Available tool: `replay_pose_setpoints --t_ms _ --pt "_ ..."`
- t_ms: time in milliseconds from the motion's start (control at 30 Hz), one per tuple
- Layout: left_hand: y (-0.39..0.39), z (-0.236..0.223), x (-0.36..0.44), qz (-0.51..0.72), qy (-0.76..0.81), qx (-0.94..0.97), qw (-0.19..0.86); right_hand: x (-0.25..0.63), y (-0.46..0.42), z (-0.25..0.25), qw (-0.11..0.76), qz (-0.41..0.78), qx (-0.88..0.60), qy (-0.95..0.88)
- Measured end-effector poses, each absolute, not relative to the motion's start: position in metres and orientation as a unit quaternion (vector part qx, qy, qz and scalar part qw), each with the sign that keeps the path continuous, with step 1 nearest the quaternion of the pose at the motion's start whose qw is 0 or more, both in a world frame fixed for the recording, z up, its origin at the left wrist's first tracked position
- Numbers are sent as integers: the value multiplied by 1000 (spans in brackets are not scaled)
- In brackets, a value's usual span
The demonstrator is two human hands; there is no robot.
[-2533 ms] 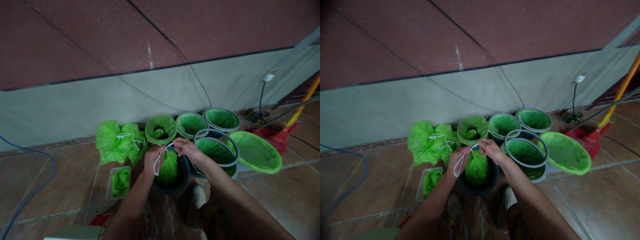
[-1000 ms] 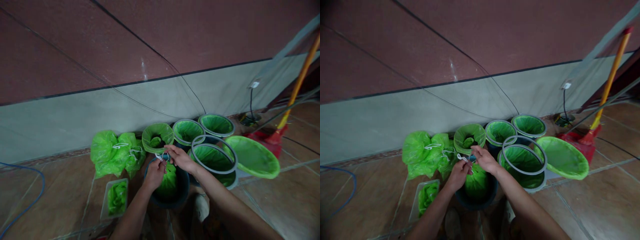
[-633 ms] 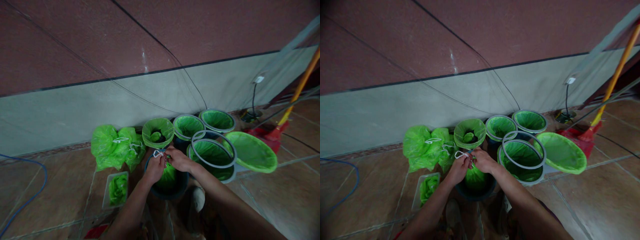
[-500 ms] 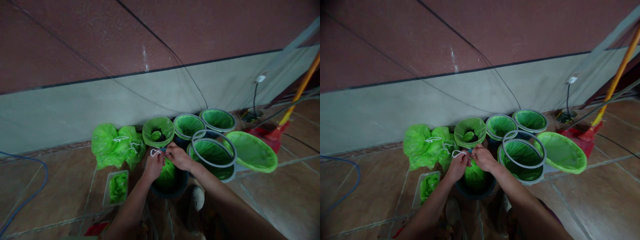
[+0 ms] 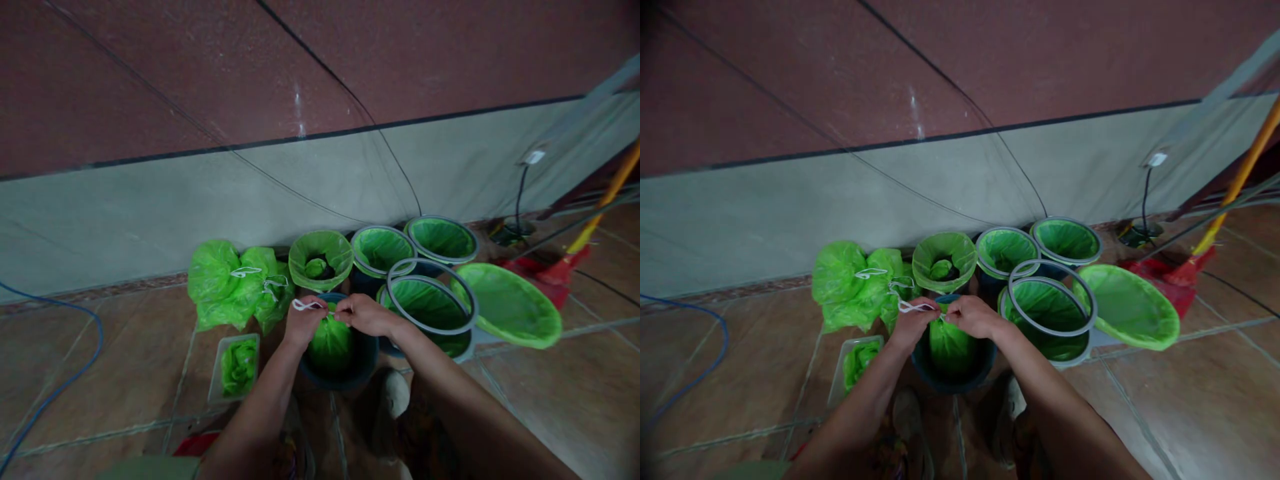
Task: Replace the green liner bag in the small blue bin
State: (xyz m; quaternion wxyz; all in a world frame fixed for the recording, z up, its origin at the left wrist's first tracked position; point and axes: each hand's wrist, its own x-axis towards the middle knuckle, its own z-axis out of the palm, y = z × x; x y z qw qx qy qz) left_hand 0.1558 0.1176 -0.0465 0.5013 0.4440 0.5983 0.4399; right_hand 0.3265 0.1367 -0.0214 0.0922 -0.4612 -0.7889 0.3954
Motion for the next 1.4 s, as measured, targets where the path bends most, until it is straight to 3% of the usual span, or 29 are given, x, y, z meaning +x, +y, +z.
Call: replay_pose_setpoints --t_ms 100,267,433,700,900,1000,1200,1400 --pt "117 -46 154 397 573 559 450 328 139 -24 95 378 -474 -790" --pt "114 -43 153 406 544 635 370 328 145 -29 174 351 -512 -764" --pt "112 -43 157 448 519 645 338 325 147 -34 230 418 -464 -746" --pt "109 -38 162 492 552 557 379 322 141 -18 288 584 -417 -634" --pt "113 -40 162 495 511 489 505 321 142 -22 305 557 -442 -634" --pt "115 -44 160 478 524 502 495 323 144 -26 277 470 -485 -683" --pt "116 -70 148 365 629 595 343 328 147 -37 103 259 -606 -745" --pt "123 -96 139 255 694 574 352 326 146 -52 22 247 -589 -769"
